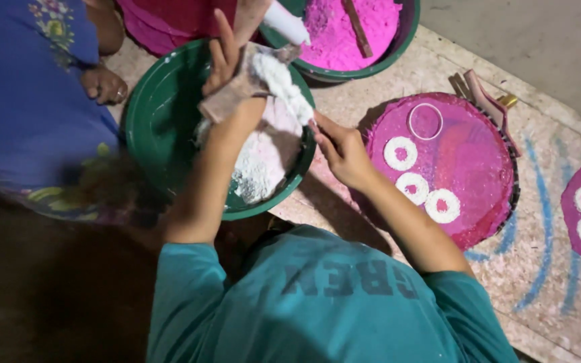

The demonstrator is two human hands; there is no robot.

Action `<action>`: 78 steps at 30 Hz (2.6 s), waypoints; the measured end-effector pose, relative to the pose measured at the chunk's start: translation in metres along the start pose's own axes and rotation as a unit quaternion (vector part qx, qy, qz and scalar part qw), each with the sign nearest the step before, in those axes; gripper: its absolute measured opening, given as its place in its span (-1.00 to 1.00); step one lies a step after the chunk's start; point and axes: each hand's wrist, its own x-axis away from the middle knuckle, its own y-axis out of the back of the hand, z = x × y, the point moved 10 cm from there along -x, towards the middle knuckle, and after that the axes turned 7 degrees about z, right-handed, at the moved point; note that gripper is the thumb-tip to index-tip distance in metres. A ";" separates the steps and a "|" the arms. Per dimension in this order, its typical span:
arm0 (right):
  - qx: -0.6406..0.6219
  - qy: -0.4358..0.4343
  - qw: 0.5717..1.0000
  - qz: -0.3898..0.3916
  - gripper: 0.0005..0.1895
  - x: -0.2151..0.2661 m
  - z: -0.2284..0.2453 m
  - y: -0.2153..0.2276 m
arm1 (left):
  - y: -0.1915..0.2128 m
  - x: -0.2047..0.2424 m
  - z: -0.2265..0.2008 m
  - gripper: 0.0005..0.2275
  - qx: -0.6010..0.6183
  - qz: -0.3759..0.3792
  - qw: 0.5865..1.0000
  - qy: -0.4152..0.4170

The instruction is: The person scoops white and pink powders into a wooden mold, presses them together, and releases ring-shaped confections onto a pink tray. The process is repeated to produce multiple identical items.

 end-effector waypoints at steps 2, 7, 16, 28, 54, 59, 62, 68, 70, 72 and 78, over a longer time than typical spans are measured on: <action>0.027 0.084 0.995 0.033 -0.55 0.012 0.020 0.007 | -0.007 0.005 0.018 -0.30 0.079 -0.031 0.995 -0.050; -0.078 -0.030 0.996 -0.029 -0.60 0.003 -0.002 0.098 | -0.097 0.051 0.081 -0.65 0.633 0.198 0.711 0.235; -0.044 0.029 0.998 0.040 -0.61 0.003 0.025 0.094 | -0.073 0.074 0.057 -0.88 0.730 0.244 0.587 0.251; 0.038 -0.108 0.989 0.096 -0.59 -0.011 -0.046 -0.014 | 0.021 0.090 0.074 -0.74 0.758 0.085 0.571 0.304; 0.197 0.203 0.955 -0.093 -0.33 0.189 0.123 0.119 | -0.061 0.134 -0.275 -0.65 0.350 0.554 0.724 -0.216; 0.180 -0.005 0.970 -0.163 -0.25 0.237 0.038 0.119 | -0.083 0.123 -0.327 -0.70 0.358 0.557 0.716 -0.221; -0.046 -0.086 0.989 -0.114 -0.03 0.279 -0.020 0.142 | -0.107 0.110 -0.343 -0.69 0.397 0.599 0.657 -0.228; -0.397 -0.255 0.873 -0.125 0.22 0.364 -0.108 0.102 | -0.168 0.055 -0.365 -0.37 0.646 0.515 0.468 -0.315; -0.292 -0.258 0.897 -0.207 0.14 0.392 -0.114 0.107 | -0.256 0.016 -0.325 -0.37 0.751 0.460 0.469 -0.062; -0.240 -0.277 0.890 -0.271 0.08 0.415 -0.118 0.112 | -0.314 -0.014 -0.254 -0.36 0.399 0.302 0.865 -0.034; -0.272 -0.296 0.854 -0.331 -0.15 0.437 -0.109 0.113 | -0.414 0.065 -0.195 -0.55 0.636 0.408 0.599 0.265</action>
